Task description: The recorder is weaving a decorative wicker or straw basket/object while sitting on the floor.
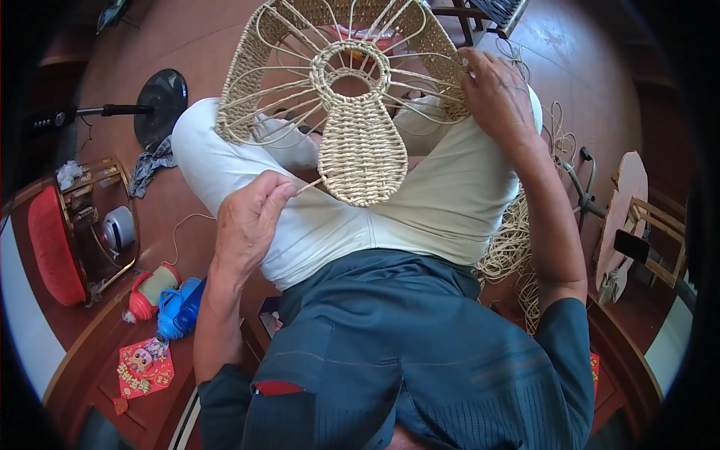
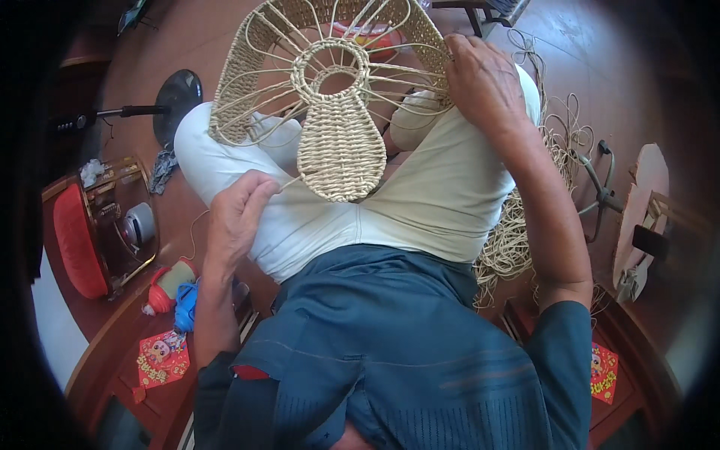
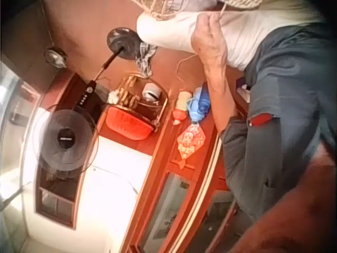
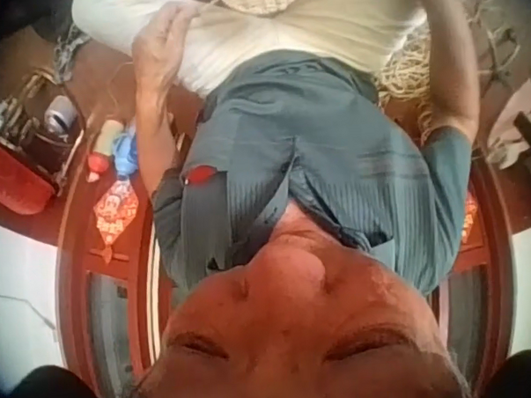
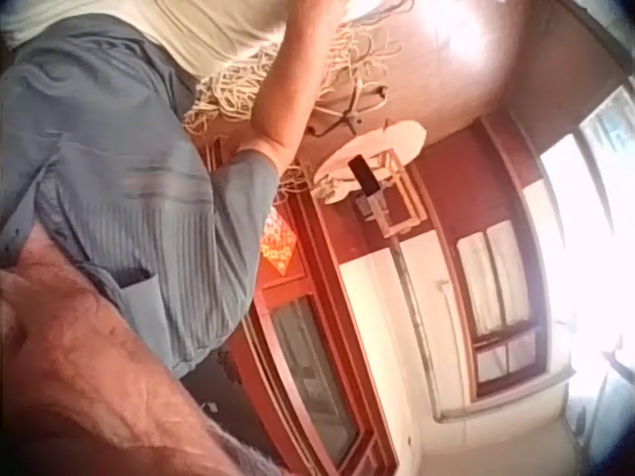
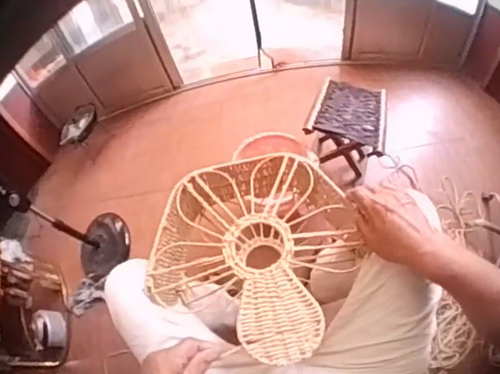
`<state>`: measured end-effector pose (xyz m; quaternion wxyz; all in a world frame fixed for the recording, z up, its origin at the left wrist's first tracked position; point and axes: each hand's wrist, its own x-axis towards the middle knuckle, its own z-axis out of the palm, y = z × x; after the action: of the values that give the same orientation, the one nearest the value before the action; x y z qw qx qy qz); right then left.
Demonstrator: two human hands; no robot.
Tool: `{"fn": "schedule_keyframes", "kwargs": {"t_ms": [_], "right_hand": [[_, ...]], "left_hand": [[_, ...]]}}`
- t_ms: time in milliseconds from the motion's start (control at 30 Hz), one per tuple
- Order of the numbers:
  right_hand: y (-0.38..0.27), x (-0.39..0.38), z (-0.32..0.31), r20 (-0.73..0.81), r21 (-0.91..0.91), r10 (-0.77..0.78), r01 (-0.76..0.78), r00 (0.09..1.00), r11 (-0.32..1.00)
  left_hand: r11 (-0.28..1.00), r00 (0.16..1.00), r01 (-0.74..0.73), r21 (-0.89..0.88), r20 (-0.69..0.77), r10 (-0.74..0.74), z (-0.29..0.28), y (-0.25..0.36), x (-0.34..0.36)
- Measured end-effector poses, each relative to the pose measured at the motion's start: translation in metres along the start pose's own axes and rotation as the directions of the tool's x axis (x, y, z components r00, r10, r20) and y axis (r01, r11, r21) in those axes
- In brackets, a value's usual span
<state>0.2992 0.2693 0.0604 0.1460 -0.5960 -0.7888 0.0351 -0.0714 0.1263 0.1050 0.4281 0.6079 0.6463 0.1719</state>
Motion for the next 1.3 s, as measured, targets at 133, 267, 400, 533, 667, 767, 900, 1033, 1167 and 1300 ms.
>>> {"fn": "schedule_keyframes", "kwargs": {"t_ms": [133, 267, 400, 533, 667, 767, 900, 1033, 1167, 1300], "right_hand": [[-0.032, -0.009, -0.008, -0.193, 0.221, -0.057, 0.1, 0.979, 0.97], [-0.092, -0.035, -0.012, -0.074, 0.538, -0.271, 0.267, 0.96, 0.8], [-0.144, -0.048, 0.003, -0.009, 0.638, -0.344, 0.27, 0.939, 0.721], [-0.157, -0.044, 0.019, 0.038, 0.649, -0.317, 0.218, 0.948, 0.729], [-0.149, -0.049, 0.019, -0.061, 0.743, -0.198, 0.177, 0.978, 0.645], [-0.13, -0.054, 0.012, 0.006, 0.736, -0.086, 0.054, 0.996, 0.675], [-0.105, -0.06, 0.005, 0.079, 0.716, -0.049, -0.022, 0.996, 0.698], [-0.097, -0.062, 0.002, 0.116, 0.753, -0.032, -0.067, 0.993, 0.655], [-0.093, -0.067, -0.007, 0.222, 0.79, 0.013, -0.187, 0.975, 0.584], [-0.09, -0.074, -0.013, 0.333, 0.801, 0.014, -0.291, 0.943, 0.523]], "left_hand": [[0.993, 0.998, -0.028, 0.114, 0.061, 0.021, -0.026, 0.014, 0.006], [0.94, 0.969, -0.247, 0.236, 0.062, 0.24, -0.041, 0.033, 0.022], [0.764, 0.861, -0.479, 0.432, 0.061, 0.505, -0.042, 0.055, 0.04], [0.652, 0.769, -0.59, 0.475, 0.085, 0.634, -0.031, 0.069, 0.053], [0.585, 0.657, -0.585, 0.561, -0.095, 0.748, -0.026, 0.064, 0.047], [0.776, 0.613, -0.407, 0.482, -0.485, 0.623, -0.009, 0.05, 0.016], [0.84, 0.736, -0.397, 0.369, -0.418, 0.532, 0.031, 0.03, -0.011], [0.846, 0.747, -0.397, 0.357, -0.409, 0.524, 0.058, 0.021, -0.013], [0.887, 0.769, -0.313, 0.339, -0.457, 0.446, 0.063, 0.018, -0.009], [0.882, 0.805, -0.333, 0.334, -0.387, 0.45, 0.064, 0.015, -0.008]]}}
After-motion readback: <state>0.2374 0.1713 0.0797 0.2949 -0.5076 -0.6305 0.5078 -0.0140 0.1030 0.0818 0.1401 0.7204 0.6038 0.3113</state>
